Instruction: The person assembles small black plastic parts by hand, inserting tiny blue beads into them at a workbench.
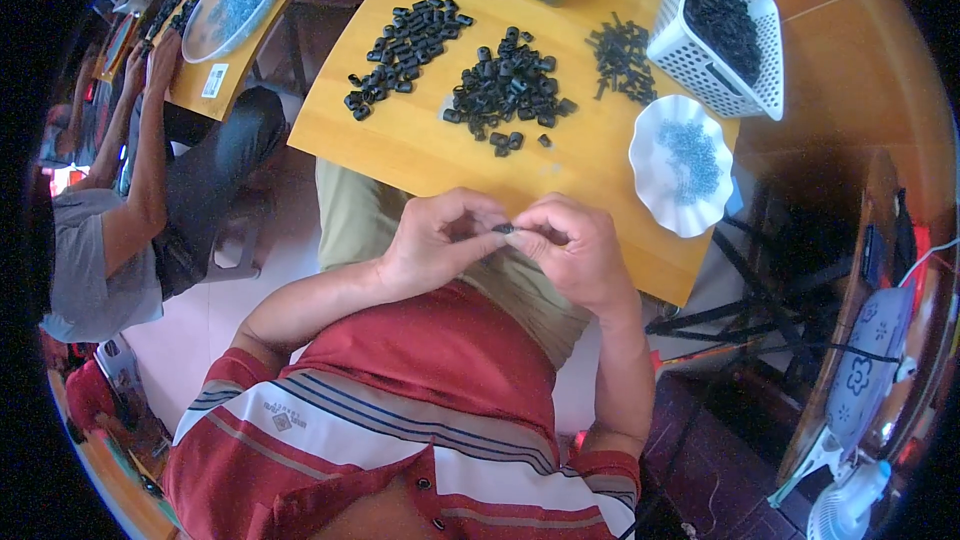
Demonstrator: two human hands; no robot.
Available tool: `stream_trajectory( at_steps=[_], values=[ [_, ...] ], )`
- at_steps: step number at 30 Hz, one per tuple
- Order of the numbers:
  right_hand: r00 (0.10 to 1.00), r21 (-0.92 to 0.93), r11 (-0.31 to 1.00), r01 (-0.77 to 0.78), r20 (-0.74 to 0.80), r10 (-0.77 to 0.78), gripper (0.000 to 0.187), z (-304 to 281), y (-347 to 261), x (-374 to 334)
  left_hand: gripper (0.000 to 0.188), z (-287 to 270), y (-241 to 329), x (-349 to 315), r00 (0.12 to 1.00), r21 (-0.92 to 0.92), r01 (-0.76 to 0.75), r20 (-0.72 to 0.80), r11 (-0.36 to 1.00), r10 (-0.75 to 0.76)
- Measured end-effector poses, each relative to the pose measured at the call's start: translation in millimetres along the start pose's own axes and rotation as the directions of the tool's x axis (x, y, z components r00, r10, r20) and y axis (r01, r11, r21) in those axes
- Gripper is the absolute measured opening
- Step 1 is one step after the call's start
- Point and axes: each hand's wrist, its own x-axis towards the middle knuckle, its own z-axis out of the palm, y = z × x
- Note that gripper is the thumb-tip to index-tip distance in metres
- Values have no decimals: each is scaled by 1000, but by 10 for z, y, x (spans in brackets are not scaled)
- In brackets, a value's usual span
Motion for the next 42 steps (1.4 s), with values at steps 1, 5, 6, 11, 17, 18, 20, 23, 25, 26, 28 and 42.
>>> stream_trajectory(
  at_steps=[1, 5, 6, 11, 17, 18, 20, 23, 25, 26, 28, 42],
  values=[
    [1000, -26, 1000, -2, 9, 2, 9, -3, -16, 6, 26, 3, -18, -2, 1000, 43, -23, -6, 999, 23],
    [997, 6, 998, -60, 40, 60, 12, 7, 43, 19, 24, 1, -24, -3, 997, 124, -78, -12, 989, 81],
    [992, 102, 987, -122, 45, 118, 13, 25, 82, 11, 24, -5, -17, 0, 996, 124, -81, -14, 989, 83],
    [966, 312, 916, -253, 128, 224, 18, 38, 181, 24, 22, -62, 40, 8, 989, 249, -145, 45, 958, 138],
    [963, 259, 928, -266, 101, 248, 14, -49, 300, 234, 19, -39, -70, 20, 1000, 91, -25, 9, 996, 24],
    [988, -29, 990, -135, -86, 132, 13, -60, 327, 326, 19, -32, -65, 21, 1000, 92, -27, 9, 995, 27],
    [973, -334, 942, -39, -228, -40, 13, -62, 380, 459, 18, -21, -54, 21, 1000, 58, -12, 11, 998, 12],
    [953, -449, 882, -146, -302, 5, 22, -35, 395, 587, 18, -36, -72, 11, 1000, 84, -1, 12, 996, 0],
    [954, -574, 799, -182, -298, 3, 24, -17, 363, 632, 17, -57, -45, -2, 1000, 97, 8, 18, 995, -10],
    [955, -573, 800, -179, -297, 0, 24, -3, 362, 646, 16, -67, -36, -5, 999, 107, 18, 26, 994, -21],
    [950, -605, 770, -204, -313, 5, 23, 9, 351, 638, 17, -56, -61, -9, 1000, 92, 7, 12, 996, -8],
    [973, -352, 934, -56, -227, -28, 10, 27, 240, 352, 16, -68, -125, 14, 994, -134, 70, -74, 989, -80]
  ],
)
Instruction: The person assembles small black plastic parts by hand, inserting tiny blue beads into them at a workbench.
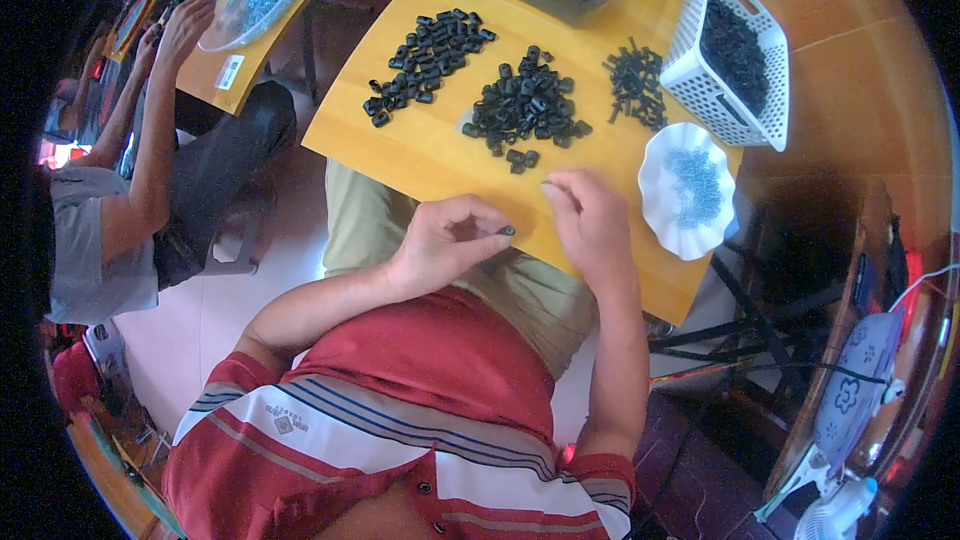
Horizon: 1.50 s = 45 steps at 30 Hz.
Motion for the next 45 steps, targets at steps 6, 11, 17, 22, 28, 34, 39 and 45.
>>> stream_trajectory(
  at_steps=[6, 11, 17, 22, 28, 34, 39, 45],
  values=[
    [983, 379, 915, -138, 165, 80, 12, 7, -124, -257, 21, 5, -6, 9, 999, -56, 52, 18, 997, -51],
    [989, 383, 924, 8, 134, -64, 13, 39, -184, -282, 22, 18, -18, -1, 999, -66, -44, -6, 997, 44],
    [984, 326, 939, 107, 101, -147, 12, 80, -213, -299, 22, 4, -19, -28, 998, -28, -62, -23, 998, 61],
    [973, 259, 940, 224, -2, -232, 14, 159, -219, -340, 23, 2, -19, -45, 996, 28, -72, -42, 997, 73],
    [968, 229, 940, 252, -52, -247, 14, 214, -151, -372, 23, 3, 19, -58, 994, 117, -91, -49, 989, 97],
    [996, 456, 886, 89, -24, -88, 14, 229, -103, -423, 23, 16, 52, -63, 993, 173, -98, -53, 980, 109],
    [999, 563, 825, 43, -7, -47, 13, 247, -58, -451, 24, 5, 69, -65, 995, 194, -98, -14, 976, 102],
    [1000, 633, 774, 14, -4, -15, 13, 271, -40, -458, 23, 14, 58, -57, 996, 199, -90, -4, 976, 93]
  ],
)
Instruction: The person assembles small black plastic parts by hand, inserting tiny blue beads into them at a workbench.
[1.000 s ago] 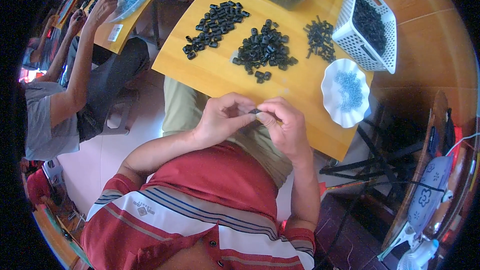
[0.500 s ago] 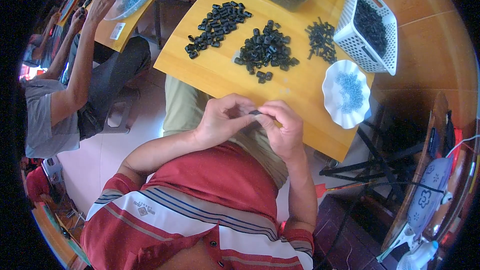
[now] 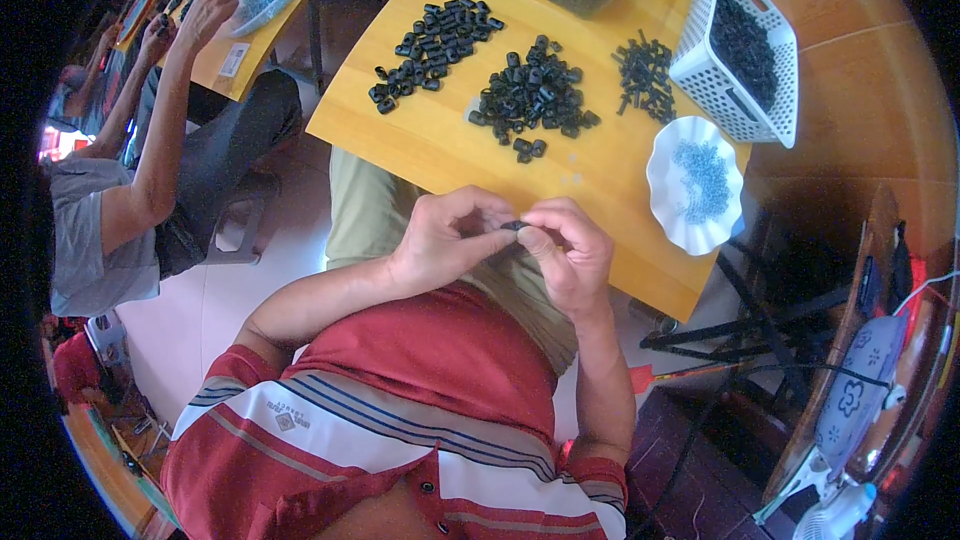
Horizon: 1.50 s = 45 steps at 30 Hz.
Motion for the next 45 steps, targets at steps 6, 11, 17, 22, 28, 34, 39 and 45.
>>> stream_trajectory(
  at_steps=[6, 11, 17, 22, 28, 34, 39, 45],
  values=[
    [998, -144, 989, 26, 56, -19, 11, -29, -32, 20, 21, 7, -7, -3, 999, 30, -30, -31, 999, 31],
    [997, -188, 982, -2, 81, 18, 9, -31, -44, 21, 21, -6, 22, -24, 998, 143, -48, -39, 989, 55],
    [944, 141, 938, -316, 144, 296, 12, -16, -50, -32, 22, -22, 12, -44, 974, 281, -202, -44, 938, 223],
    [923, 285, 879, -382, 156, 350, 13, 38, -87, -3, 23, -44, 9, -11, 951, 352, -280, -29, 893, 309],
    [951, 341, 888, -308, 107, 289, 14, 52, 6, -31, 26, -52, 72, 43, 952, 318, -282, -24, 905, 305],
    [956, 363, 886, -289, 73, 283, 16, 95, 17, -41, 25, -75, 9, 99, 942, 339, -327, 41, 882, 333],
    [953, 384, 873, -299, 78, 292, 16, 99, 22, -60, 22, -54, -46, 74, 918, 364, -383, 43, 849, 395],
    [940, 471, 819, -328, 78, 331, 13, 125, 11, -113, 21, -33, -35, 25, 898, 345, -426, 46, 836, 439]
  ],
)
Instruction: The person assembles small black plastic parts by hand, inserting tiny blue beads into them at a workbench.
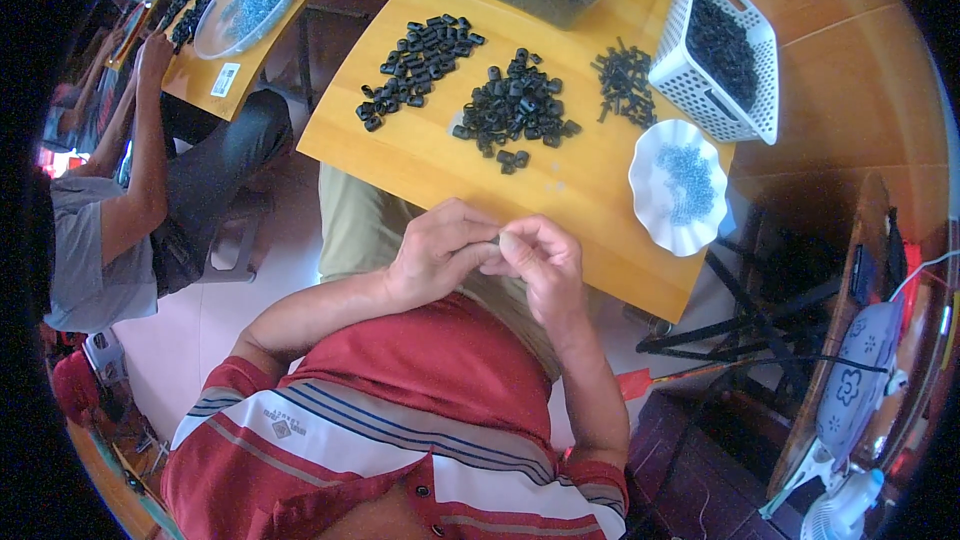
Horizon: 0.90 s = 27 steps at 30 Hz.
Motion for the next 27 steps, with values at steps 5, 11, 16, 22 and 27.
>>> stream_trajectory(
  at_steps=[5, 11, 16, 22, 27],
  values=[
    [999, 74, 997, -33, -11, 34, 10, 35, -56, -8, 23, 17, 9, 0, 997, 9, -74, -29, 997, 75],
    [993, 160, 980, -115, 11, 114, 8, 7, -70, 3, 21, 47, 23, -4, 989, 31, -133, -53, 991, 135],
    [992, 160, 979, -124, 18, 123, 8, -9, -49, 18, 21, 69, -22, -11, 989, 31, -140, -46, 990, 142],
    [996, 141, 987, -75, 54, 68, 10, -19, -19, 45, 23, 36, 7, 12, 992, 43, -121, -35, 992, 122],
    [990, -194, 975, 108, -73, -124, 12, -133, -278, 151, 29, 88, 77, 26, 993, -69, 92, -66, 993, -96]
  ],
)
